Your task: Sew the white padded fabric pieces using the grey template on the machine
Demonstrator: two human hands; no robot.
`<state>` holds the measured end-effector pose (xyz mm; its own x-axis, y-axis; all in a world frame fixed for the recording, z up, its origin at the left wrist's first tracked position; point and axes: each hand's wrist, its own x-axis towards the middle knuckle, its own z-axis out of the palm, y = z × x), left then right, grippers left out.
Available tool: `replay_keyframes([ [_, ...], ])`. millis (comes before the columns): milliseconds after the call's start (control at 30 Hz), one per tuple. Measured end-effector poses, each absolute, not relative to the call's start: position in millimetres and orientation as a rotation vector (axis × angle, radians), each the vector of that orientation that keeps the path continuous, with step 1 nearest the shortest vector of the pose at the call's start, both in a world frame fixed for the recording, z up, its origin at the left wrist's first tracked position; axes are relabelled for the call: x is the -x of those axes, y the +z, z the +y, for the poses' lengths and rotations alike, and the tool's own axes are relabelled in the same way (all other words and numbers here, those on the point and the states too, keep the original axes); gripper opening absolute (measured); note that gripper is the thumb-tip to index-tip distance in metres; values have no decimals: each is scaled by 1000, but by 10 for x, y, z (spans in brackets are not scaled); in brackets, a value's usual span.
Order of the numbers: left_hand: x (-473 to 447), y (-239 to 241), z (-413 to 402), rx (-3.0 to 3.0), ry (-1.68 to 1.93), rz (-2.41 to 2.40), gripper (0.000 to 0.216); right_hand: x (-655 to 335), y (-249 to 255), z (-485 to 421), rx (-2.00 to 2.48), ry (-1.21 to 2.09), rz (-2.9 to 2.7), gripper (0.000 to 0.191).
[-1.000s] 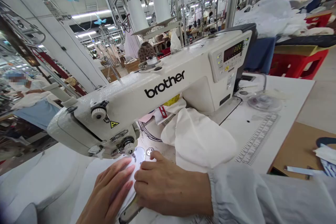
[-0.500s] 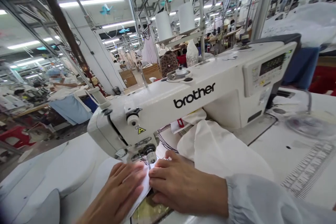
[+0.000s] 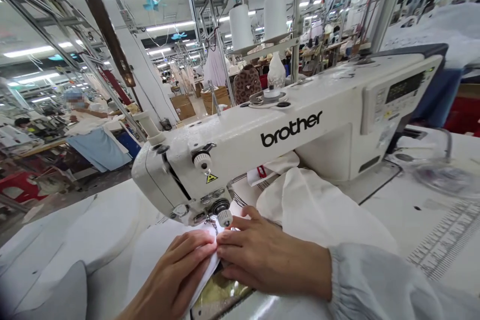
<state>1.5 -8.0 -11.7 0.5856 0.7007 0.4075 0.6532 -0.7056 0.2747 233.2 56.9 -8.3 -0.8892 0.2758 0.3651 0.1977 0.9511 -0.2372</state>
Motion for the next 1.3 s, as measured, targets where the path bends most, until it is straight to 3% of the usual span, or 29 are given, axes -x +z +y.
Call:
replay_keyframes([
  [567,-150,-168,-92,-2868,838,1507,22,-2334,-121,698,411,-12,-2695,19],
  [833,-146,-345,-142,-2831,783,1697,27,-2338,-130,750,442,-178,-2680,25],
  [1067,-120,-148,-144,-2895,685,1547,29,-2347,-119,755,409,-138,-2669,25],
  [1300,-92,-292,-153,-2870,710,1588,29,-2355,-100,757,385,-104,-2659,26],
])
